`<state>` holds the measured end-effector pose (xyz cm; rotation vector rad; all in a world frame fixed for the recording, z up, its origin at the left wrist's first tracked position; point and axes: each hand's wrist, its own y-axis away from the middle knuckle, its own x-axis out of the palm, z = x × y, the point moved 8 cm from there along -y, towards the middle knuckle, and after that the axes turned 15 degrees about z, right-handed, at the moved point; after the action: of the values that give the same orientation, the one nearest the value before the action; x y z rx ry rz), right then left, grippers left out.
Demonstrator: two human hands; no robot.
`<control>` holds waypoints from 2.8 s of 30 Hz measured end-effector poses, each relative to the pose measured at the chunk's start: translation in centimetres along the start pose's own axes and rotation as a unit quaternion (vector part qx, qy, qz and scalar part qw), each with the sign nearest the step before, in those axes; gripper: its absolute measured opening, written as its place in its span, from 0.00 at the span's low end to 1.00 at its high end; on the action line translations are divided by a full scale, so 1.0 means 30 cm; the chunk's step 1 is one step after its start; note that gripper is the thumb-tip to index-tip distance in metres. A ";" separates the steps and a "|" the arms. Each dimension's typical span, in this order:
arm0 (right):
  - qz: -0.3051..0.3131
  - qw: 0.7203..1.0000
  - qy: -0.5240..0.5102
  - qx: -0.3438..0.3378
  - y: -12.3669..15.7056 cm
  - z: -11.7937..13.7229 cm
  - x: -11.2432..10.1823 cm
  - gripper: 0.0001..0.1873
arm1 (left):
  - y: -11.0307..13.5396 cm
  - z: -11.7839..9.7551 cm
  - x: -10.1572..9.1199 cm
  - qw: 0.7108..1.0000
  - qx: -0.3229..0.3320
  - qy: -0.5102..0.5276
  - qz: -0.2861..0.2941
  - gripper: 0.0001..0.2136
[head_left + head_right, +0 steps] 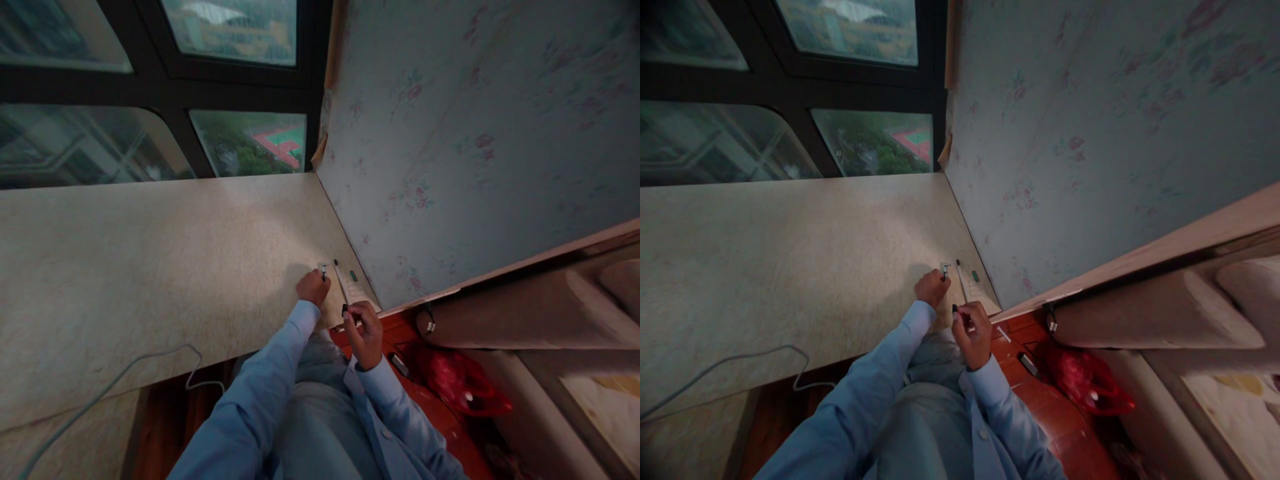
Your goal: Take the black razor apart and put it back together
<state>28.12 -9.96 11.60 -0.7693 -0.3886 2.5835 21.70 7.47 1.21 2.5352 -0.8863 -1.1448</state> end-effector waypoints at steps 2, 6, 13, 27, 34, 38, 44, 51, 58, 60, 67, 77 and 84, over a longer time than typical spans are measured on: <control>0.001 1.000 -0.001 0.008 0.007 -0.005 -0.002 0.03 | 0.004 0.008 -0.022 0.999 0.010 0.036 0.001 0.08; 0.009 0.998 -0.039 0.053 0.007 -0.049 0.005 0.05 | 0.041 0.031 -0.066 0.986 0.059 0.153 0.028 0.10; 0.047 0.973 -0.194 0.118 -0.074 -0.121 0.096 0.10 | 0.182 0.103 -0.112 0.845 0.138 0.500 0.132 0.19; 0.164 0.943 -0.263 0.122 -0.136 0.039 0.216 0.12 | 0.388 0.116 -0.173 0.750 0.178 0.626 0.119 0.12; 0.207 0.917 -0.319 0.120 -0.127 0.073 0.270 0.11 | 0.416 0.119 -0.168 0.789 0.175 0.583 0.087 0.16; 0.221 0.908 -0.338 0.110 -0.117 0.064 0.285 0.12 | 0.413 0.139 -0.154 0.763 0.169 0.619 0.084 0.16; 0.269 0.903 -0.334 0.026 -0.115 0.078 0.279 0.24 | 0.421 0.158 -0.108 0.703 0.163 0.675 0.155 0.16; 0.333 0.898 -0.281 -0.061 -0.123 0.116 0.301 0.20 | 0.455 0.151 -0.089 0.696 0.172 0.671 0.191 0.16; 0.254 0.920 -0.294 -0.049 -0.118 0.129 0.267 0.16 | 0.509 0.139 -0.132 0.689 0.195 0.678 0.165 0.20; 0.233 0.925 -0.298 -0.040 -0.112 0.137 0.258 0.16 | 0.521 0.130 -0.135 0.672 0.204 0.689 0.180 0.22; 0.216 0.924 -0.314 -0.037 -0.109 0.171 0.248 0.16 | 0.572 0.109 -0.145 0.645 0.206 0.709 0.196 0.14; 0.255 0.906 -0.339 -0.004 -0.113 0.184 0.256 0.17 | 0.614 0.108 -0.151 0.692 0.204 0.659 0.213 0.16; 0.261 0.884 -0.389 0.013 -0.108 0.170 0.264 0.18 | 0.638 0.107 -0.188 0.777 0.221 0.575 0.128 0.18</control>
<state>20.17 -4.20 13.34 0.2795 -0.4064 3.3251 8.12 -4.14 10.63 2.5758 -1.0745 0.8030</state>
